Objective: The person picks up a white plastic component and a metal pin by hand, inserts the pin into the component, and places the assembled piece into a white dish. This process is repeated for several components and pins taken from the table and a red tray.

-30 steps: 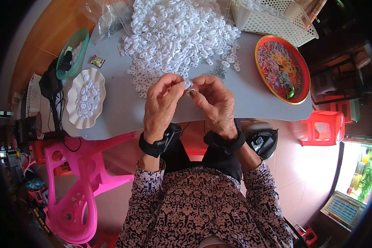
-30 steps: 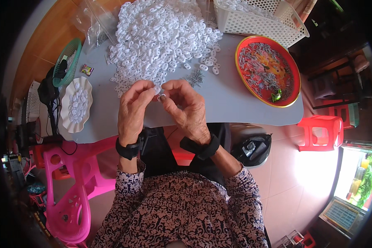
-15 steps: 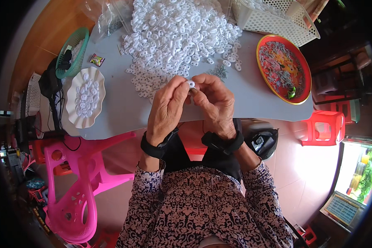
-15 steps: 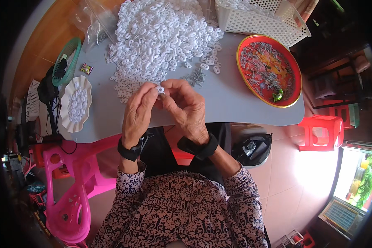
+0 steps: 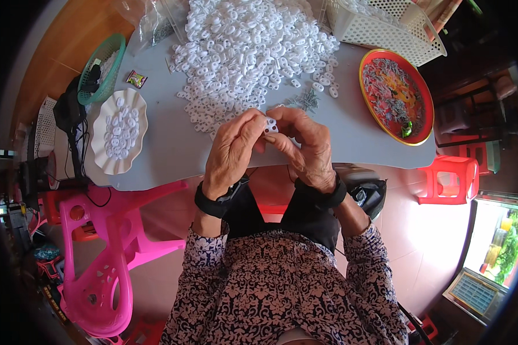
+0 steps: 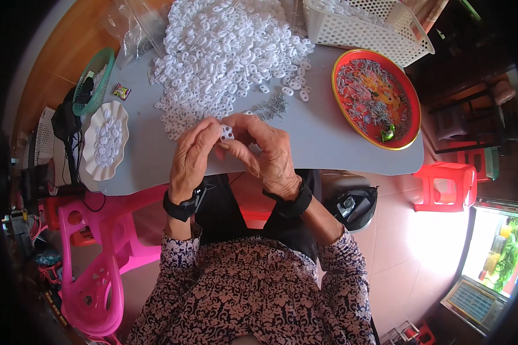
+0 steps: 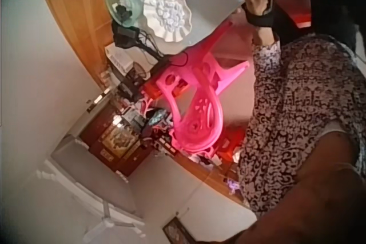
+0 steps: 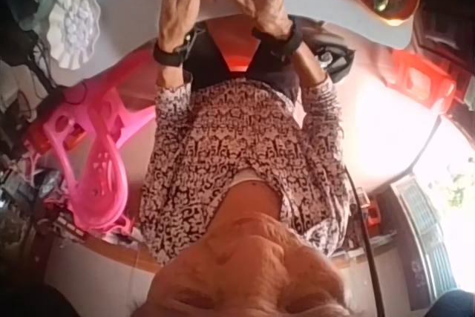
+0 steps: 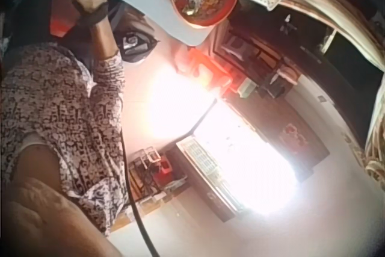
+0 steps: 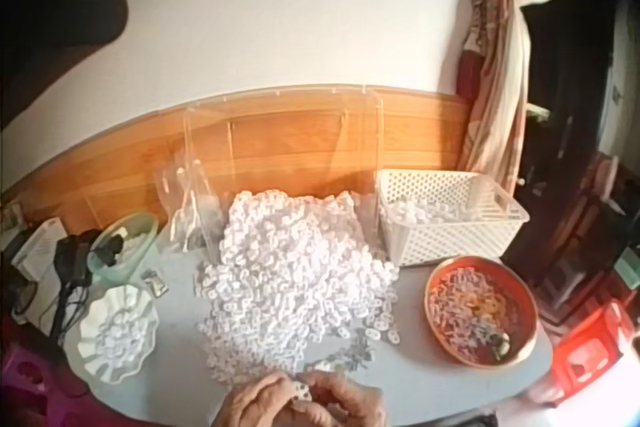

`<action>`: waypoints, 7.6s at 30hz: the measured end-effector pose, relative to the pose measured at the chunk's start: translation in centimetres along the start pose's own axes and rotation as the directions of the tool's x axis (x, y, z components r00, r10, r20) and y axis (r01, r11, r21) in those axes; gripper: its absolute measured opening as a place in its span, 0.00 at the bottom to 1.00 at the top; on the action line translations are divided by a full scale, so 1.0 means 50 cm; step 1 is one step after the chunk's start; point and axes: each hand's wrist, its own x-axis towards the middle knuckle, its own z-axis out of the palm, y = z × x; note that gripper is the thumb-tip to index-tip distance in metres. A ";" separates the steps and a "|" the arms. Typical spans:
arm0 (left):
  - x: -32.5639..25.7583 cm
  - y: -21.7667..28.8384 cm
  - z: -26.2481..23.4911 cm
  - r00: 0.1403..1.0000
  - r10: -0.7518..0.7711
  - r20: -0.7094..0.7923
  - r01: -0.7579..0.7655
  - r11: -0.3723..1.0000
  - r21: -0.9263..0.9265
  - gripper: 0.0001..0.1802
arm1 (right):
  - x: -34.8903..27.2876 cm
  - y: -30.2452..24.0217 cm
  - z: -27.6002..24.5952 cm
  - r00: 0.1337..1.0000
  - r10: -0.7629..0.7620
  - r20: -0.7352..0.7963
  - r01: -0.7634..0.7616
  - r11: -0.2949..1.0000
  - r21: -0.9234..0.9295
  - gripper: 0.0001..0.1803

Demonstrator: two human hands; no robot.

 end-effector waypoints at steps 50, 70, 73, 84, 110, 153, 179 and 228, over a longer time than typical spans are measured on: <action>-0.002 -0.072 0.035 0.993 -0.121 0.019 0.120 0.939 -0.324 0.17 | -0.002 0.005 -0.001 1.000 0.002 -0.003 -0.003 0.990 -0.139 0.08; 0.001 -0.076 0.058 0.994 0.065 -0.091 -0.101 0.866 -0.490 0.18 | 0.303 0.000 -0.305 0.863 0.030 -0.504 -0.203 0.935 -0.291 0.08; -0.006 -0.076 0.053 0.995 0.071 -0.073 -0.097 0.870 -0.484 0.17 | 0.349 -0.007 -0.375 0.774 -0.072 -0.629 -0.263 0.867 -0.423 0.10; -0.012 -0.054 0.049 0.996 0.039 -0.083 -0.070 0.908 -0.413 0.17 | 0.225 0.021 -0.160 0.961 0.013 0.277 0.193 0.688 -0.700 0.08; -0.011 -0.059 0.062 0.996 0.044 -0.078 -0.069 0.930 -0.360 0.16 | 0.195 0.034 -0.103 0.929 0.233 0.287 0.202 0.329 -0.922 0.05; -0.014 -0.033 0.049 0.982 0.043 -0.184 -0.071 0.986 -0.152 0.07 | 0.097 -0.027 -0.067 0.956 0.210 0.203 -0.125 0.922 -0.367 0.06; -0.016 -0.057 0.048 0.955 -0.017 -0.296 -0.094 0.930 -0.356 0.03 | 0.217 0.016 -0.062 0.782 0.290 0.552 0.345 0.535 -0.771 0.06; -0.008 -0.038 0.097 0.969 0.028 -0.244 -0.091 0.964 -0.252 0.07 | 0.023 0.015 -0.053 0.928 0.366 0.071 -0.343 0.767 0.542 0.07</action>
